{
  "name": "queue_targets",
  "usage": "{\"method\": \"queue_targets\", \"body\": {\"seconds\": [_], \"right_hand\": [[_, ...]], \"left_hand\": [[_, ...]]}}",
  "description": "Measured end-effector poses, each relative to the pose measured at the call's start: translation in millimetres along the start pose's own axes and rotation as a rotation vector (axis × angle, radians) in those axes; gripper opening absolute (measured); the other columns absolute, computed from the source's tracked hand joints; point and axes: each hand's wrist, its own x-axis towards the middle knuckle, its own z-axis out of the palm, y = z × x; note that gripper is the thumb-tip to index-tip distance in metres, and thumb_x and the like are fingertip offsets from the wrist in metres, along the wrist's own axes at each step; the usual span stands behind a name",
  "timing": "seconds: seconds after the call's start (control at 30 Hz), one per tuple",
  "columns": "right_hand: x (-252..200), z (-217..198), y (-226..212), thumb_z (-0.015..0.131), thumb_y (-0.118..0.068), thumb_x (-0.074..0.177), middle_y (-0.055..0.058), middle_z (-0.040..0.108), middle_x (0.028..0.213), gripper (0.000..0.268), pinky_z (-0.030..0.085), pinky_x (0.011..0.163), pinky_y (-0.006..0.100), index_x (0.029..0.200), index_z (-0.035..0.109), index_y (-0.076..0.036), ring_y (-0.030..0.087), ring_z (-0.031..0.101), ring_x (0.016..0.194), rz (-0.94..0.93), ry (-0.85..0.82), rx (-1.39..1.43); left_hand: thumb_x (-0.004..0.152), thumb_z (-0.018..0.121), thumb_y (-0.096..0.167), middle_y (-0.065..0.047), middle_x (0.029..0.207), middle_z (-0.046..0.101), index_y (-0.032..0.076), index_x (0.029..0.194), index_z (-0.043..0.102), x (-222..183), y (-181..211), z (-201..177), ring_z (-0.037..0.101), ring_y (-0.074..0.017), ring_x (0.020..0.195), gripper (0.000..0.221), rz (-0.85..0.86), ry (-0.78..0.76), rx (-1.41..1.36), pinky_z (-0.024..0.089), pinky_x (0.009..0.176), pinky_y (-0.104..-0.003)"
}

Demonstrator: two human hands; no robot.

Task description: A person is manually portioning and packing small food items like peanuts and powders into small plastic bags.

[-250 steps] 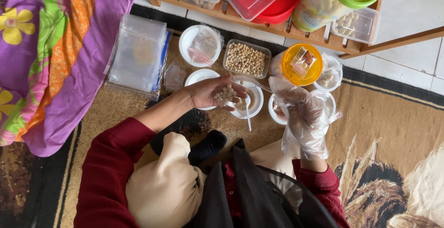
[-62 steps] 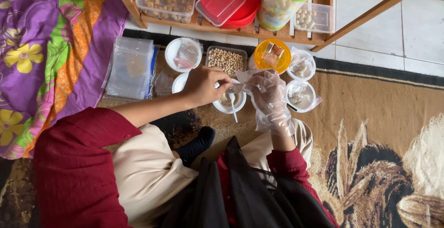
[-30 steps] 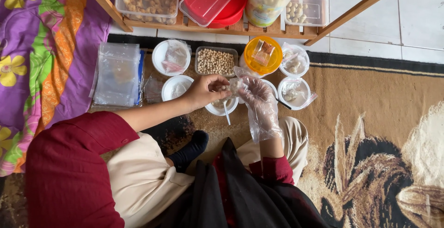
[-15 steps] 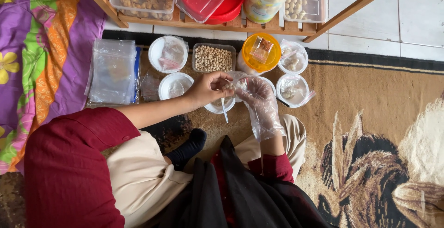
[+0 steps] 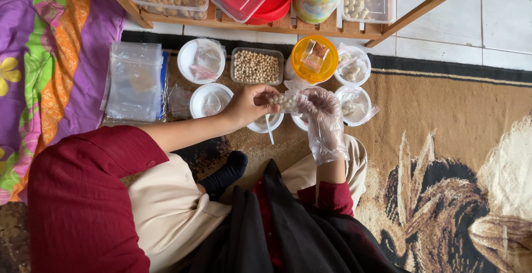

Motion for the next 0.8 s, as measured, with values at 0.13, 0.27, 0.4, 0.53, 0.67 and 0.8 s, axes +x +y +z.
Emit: {"method": "queue_targets", "body": {"seconds": [0.13,0.27,0.4,0.53,0.67,0.8], "right_hand": [[-2.0,-1.8,-13.6,0.079,-0.01,0.088,0.001,0.053,0.062,0.013,0.041,0.054,0.018,0.083,0.07,-0.004,0.006,0.047,0.059,-0.027,-0.059,-0.066],[-1.8,-8.2,-14.4,0.077,-0.009,0.091,0.002,0.059,0.067,0.007,0.046,0.059,0.018,0.09,0.071,-0.004,0.006,0.054,0.064,0.002,-0.098,-0.107],[25.3,-32.1,11.3,0.084,-0.01,0.086,0.006,0.064,0.07,0.016,0.052,0.06,0.022,0.095,0.074,-0.002,0.01,0.061,0.063,0.029,-0.166,-0.217],[71.1,-69.1,16.1,0.069,-0.005,0.097,0.009,0.067,0.077,0.011,0.053,0.068,0.029,0.106,0.075,-0.005,0.017,0.064,0.072,-0.209,-0.056,-0.651],[113.5,-97.7,6.1,0.069,-0.008,0.101,0.007,0.068,0.081,0.007,0.054,0.071,0.028,0.106,0.073,-0.01,0.018,0.066,0.072,-0.246,0.044,-0.718],[129.4,-88.9,-3.5,0.07,-0.016,0.1,0.004,0.069,0.085,0.01,0.053,0.07,0.034,0.108,0.074,-0.014,0.016,0.067,0.077,-0.143,0.032,-0.841]], "left_hand": [[0.08,0.088,0.012,-0.009,0.097,0.074,0.004,0.115,0.07,-1.5,3.3,3.2,0.072,-0.015,0.092,0.04,-0.017,-0.01,-0.003,0.064,0.08,-0.028],[0.083,0.083,0.009,-0.007,0.099,0.072,0.006,0.116,0.069,-3.4,1.9,5.8,0.071,-0.0134,0.092,0.036,-0.084,0.022,-0.005,0.064,0.08,-0.028],[0.077,0.088,0.011,-0.007,0.106,0.069,0.005,0.125,0.066,4.5,-16.8,-6.7,0.068,-0.0142,0.098,0.052,-0.144,0.005,0.005,0.063,0.084,-0.029],[0.072,0.091,0.022,-0.018,0.127,0.065,0.009,0.132,0.063,8.7,-44.9,-35.5,0.067,-0.0256,0.114,0.067,-0.29,0.053,0.28,0.06,0.089,-0.036],[0.075,0.087,0.02,-0.021,0.133,0.062,0.01,0.13,0.066,3.7,-60.4,-70.0,0.066,-0.0293,0.116,0.06,-0.374,0.098,0.33,0.058,0.092,-0.038],[0.075,0.087,0.019,-0.018,0.132,0.062,0.013,0.126,0.069,-3.5,-71.8,-85.7,0.066,-0.0244,0.113,0.055,-0.345,0.132,0.261,0.059,0.088,-0.033]]}}
